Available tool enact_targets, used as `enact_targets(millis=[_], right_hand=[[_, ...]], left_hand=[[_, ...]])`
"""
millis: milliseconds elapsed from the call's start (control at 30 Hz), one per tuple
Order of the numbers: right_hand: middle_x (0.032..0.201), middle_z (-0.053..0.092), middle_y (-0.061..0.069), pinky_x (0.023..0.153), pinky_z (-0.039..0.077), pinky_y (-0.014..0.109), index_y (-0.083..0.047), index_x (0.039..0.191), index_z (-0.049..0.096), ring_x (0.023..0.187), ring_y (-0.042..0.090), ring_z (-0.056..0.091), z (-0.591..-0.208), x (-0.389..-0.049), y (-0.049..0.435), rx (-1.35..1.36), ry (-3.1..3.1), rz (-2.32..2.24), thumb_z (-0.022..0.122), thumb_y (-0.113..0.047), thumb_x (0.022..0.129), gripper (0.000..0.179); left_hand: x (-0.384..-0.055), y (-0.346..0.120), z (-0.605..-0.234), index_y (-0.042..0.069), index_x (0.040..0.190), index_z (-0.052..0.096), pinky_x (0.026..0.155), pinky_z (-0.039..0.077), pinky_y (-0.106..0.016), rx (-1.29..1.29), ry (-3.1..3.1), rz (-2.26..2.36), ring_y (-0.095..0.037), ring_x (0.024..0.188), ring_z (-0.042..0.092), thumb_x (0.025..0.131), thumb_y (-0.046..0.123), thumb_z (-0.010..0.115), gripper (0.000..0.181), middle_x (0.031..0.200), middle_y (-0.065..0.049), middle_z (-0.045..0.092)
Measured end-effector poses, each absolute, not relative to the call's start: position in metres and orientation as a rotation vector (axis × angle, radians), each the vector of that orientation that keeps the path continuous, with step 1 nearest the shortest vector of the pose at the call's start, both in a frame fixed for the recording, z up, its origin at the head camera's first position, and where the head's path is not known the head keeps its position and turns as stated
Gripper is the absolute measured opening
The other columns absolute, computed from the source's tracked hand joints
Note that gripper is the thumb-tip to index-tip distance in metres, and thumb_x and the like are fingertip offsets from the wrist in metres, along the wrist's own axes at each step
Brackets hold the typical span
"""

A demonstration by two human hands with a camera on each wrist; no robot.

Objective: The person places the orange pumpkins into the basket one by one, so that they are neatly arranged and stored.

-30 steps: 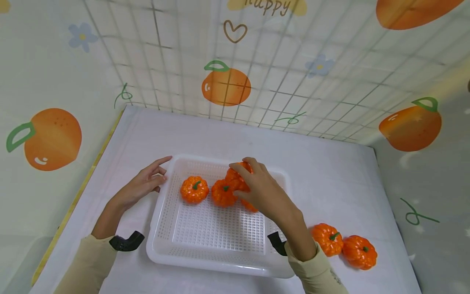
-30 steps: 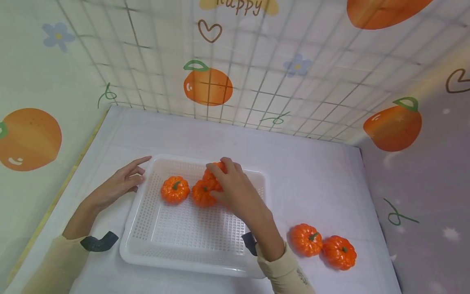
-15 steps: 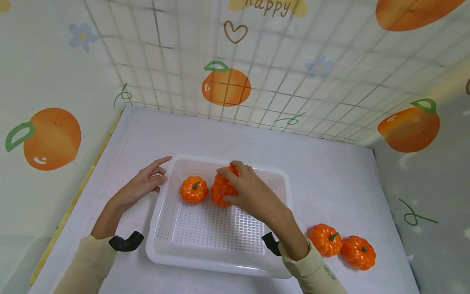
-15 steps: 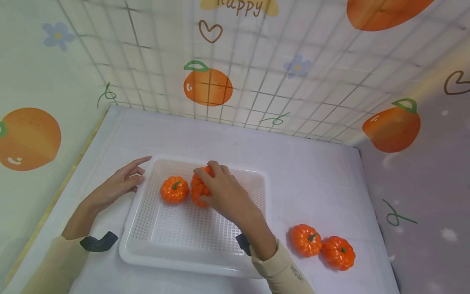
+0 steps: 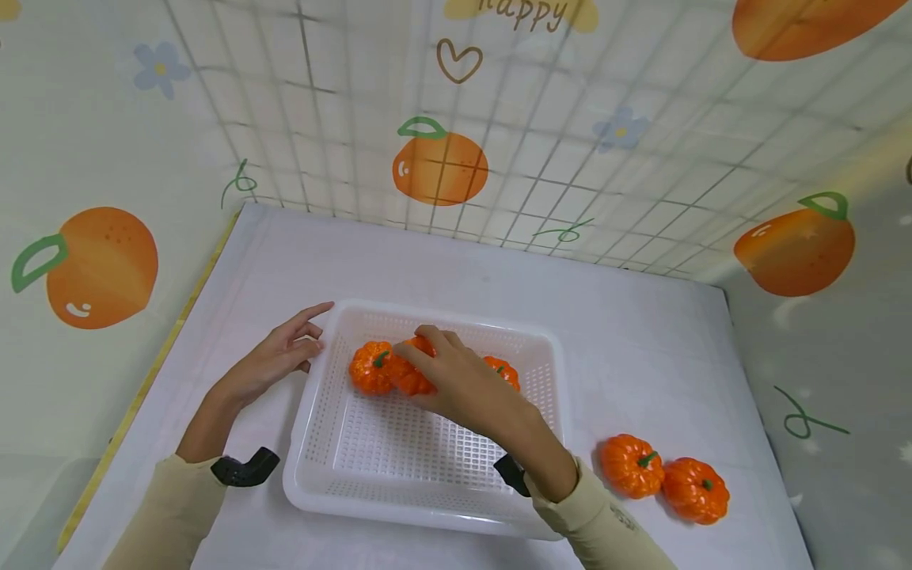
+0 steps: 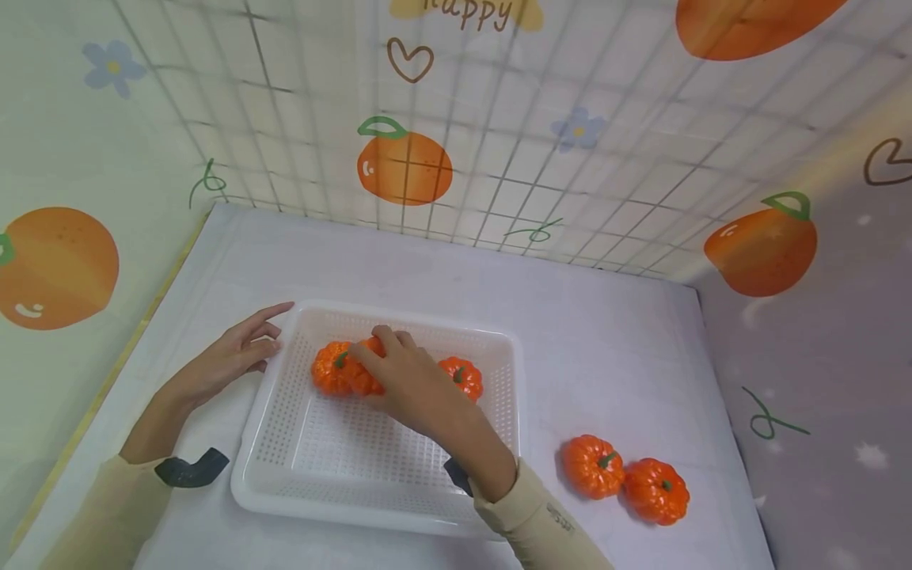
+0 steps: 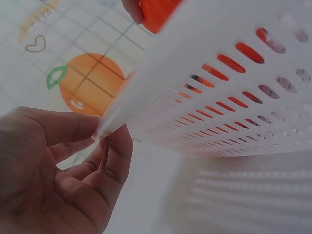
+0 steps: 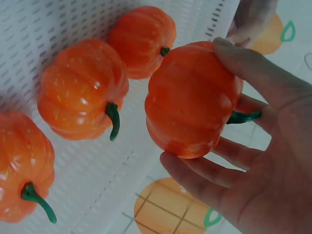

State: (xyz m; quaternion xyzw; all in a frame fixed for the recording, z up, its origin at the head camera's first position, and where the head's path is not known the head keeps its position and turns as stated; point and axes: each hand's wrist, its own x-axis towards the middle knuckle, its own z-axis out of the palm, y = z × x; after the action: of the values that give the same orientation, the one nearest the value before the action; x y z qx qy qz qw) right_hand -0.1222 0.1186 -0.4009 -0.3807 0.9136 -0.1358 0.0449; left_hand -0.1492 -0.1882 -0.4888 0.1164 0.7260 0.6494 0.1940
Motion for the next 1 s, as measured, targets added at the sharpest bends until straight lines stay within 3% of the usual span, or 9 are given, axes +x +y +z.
enact_targets(millis=[100, 467, 700, 1000], right_hand=[[0.127, 0.048, 0.009, 0.076, 0.054, 0.032, -0.022, 0.133, 0.057, 0.104, 0.025, 0.053, -0.404, -0.122, 0.116, -1.206, 2.779, -0.383, 0.084, -0.025, 0.082, 0.059], [0.131, 0.049, 0.010, 0.087, 0.054, 0.037, -0.023, 0.137, 0.054, 0.111, 0.028, 0.054, -0.414, -0.121, 0.108, -1.283, 2.736, -0.339, 0.082, -0.028, 0.083, 0.061], [0.124, 0.049, 0.006, 0.085, 0.052, 0.033, -0.022, 0.133, 0.054, 0.107, 0.024, 0.052, -0.420, -0.122, 0.107, -1.348, 2.705, -0.352, 0.083, -0.027, 0.083, 0.057], [0.127, 0.048, 0.006, 0.086, 0.053, 0.032, -0.021, 0.135, 0.055, 0.108, 0.023, 0.051, -0.430, -0.123, 0.104, -1.355, 2.658, -0.334, 0.083, -0.028, 0.082, 0.060]], left_hand=[[-0.149, -0.188, -0.489, 0.015, 0.157, 0.028, 0.080, 0.055, -0.032, 0.327, 2.038, 1.823, -0.031, 0.100, 0.058, 0.102, 0.010, 0.051, 0.060, 0.117, -0.023, 0.050], [-0.150, -0.188, -0.491, 0.016, 0.157, 0.029, 0.079, 0.055, -0.030, 0.326, 2.036, 1.827, -0.030, 0.100, 0.058, 0.103, 0.010, 0.052, 0.059, 0.117, -0.022, 0.049], [-0.150, -0.189, -0.491, 0.016, 0.157, 0.029, 0.079, 0.055, -0.031, 0.332, 2.039, 1.827, -0.030, 0.099, 0.058, 0.102, 0.010, 0.052, 0.060, 0.116, -0.022, 0.050], [-0.150, -0.189, -0.492, 0.016, 0.157, 0.028, 0.079, 0.055, -0.031, 0.337, 2.043, 1.823, -0.030, 0.100, 0.058, 0.102, 0.010, 0.052, 0.060, 0.116, -0.022, 0.050]])
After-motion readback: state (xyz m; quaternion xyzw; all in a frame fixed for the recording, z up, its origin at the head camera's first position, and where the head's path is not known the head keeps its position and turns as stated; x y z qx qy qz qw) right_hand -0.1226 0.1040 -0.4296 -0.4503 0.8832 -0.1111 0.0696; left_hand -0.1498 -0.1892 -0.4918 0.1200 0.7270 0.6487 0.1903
